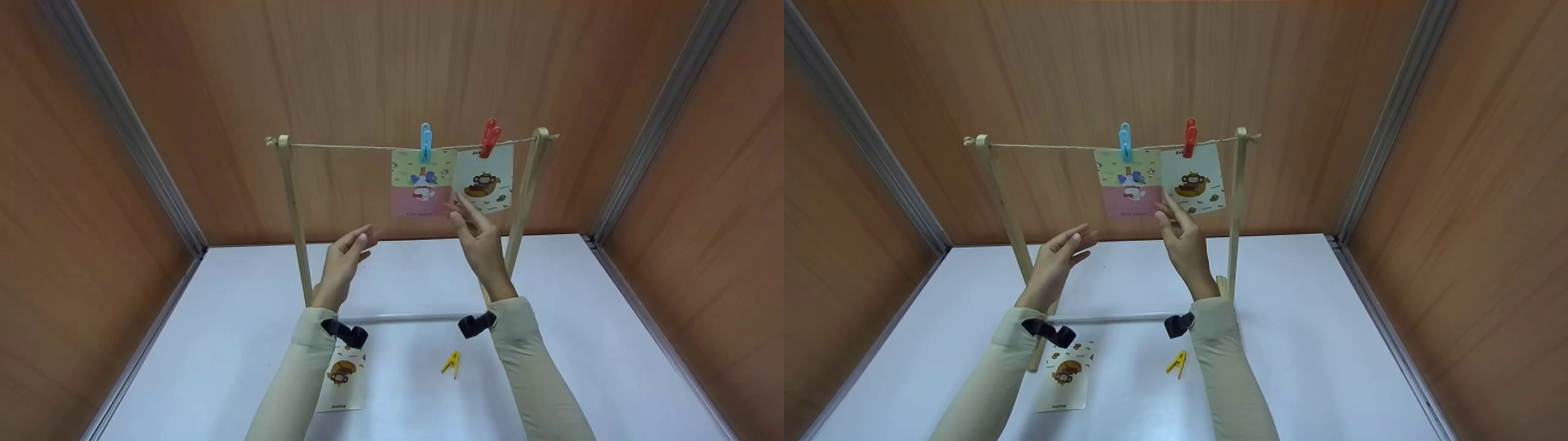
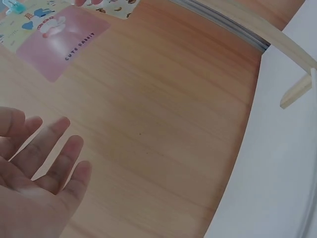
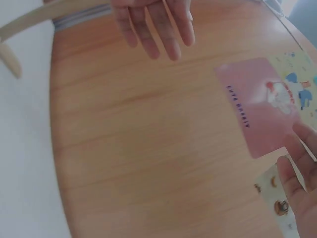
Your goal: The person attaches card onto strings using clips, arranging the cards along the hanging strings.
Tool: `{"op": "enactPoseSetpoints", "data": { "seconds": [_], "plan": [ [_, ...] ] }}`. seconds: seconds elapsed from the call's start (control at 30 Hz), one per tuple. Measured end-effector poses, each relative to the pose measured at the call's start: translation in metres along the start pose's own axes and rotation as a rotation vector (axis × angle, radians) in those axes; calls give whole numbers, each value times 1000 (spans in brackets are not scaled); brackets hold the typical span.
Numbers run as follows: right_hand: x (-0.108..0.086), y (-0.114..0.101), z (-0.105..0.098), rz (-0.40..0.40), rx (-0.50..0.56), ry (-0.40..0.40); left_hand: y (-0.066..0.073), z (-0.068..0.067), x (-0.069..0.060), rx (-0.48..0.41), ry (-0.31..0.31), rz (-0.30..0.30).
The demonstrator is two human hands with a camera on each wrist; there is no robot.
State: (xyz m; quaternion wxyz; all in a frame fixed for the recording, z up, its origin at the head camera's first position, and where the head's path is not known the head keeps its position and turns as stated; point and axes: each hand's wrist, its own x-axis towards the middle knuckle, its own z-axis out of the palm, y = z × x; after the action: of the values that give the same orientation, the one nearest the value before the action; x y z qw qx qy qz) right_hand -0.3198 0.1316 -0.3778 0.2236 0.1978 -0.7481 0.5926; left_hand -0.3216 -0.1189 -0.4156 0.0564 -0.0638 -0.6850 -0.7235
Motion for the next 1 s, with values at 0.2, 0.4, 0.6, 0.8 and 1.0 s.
{"op": "enactPoseSetpoints", "data": {
  "seconds": [0.2,0.4,0.6,0.8,1.0],
  "plan": [
    [-17,18,0,61,-2,-19,-22,-12,-12,11,2,5],
    [-36,38,0,192,36,-33,-45,-24,-23,34,16,-12],
    [-57,62,-1,279,47,-34,-72,-36,-38,97,7,-60],
    [-80,82,-3,332,24,-40,-99,-48,-52,126,-7,-135],
    [-100,100,-5,387,-18,-40,-116,-59,-61,207,27,-184]
  ]
}}
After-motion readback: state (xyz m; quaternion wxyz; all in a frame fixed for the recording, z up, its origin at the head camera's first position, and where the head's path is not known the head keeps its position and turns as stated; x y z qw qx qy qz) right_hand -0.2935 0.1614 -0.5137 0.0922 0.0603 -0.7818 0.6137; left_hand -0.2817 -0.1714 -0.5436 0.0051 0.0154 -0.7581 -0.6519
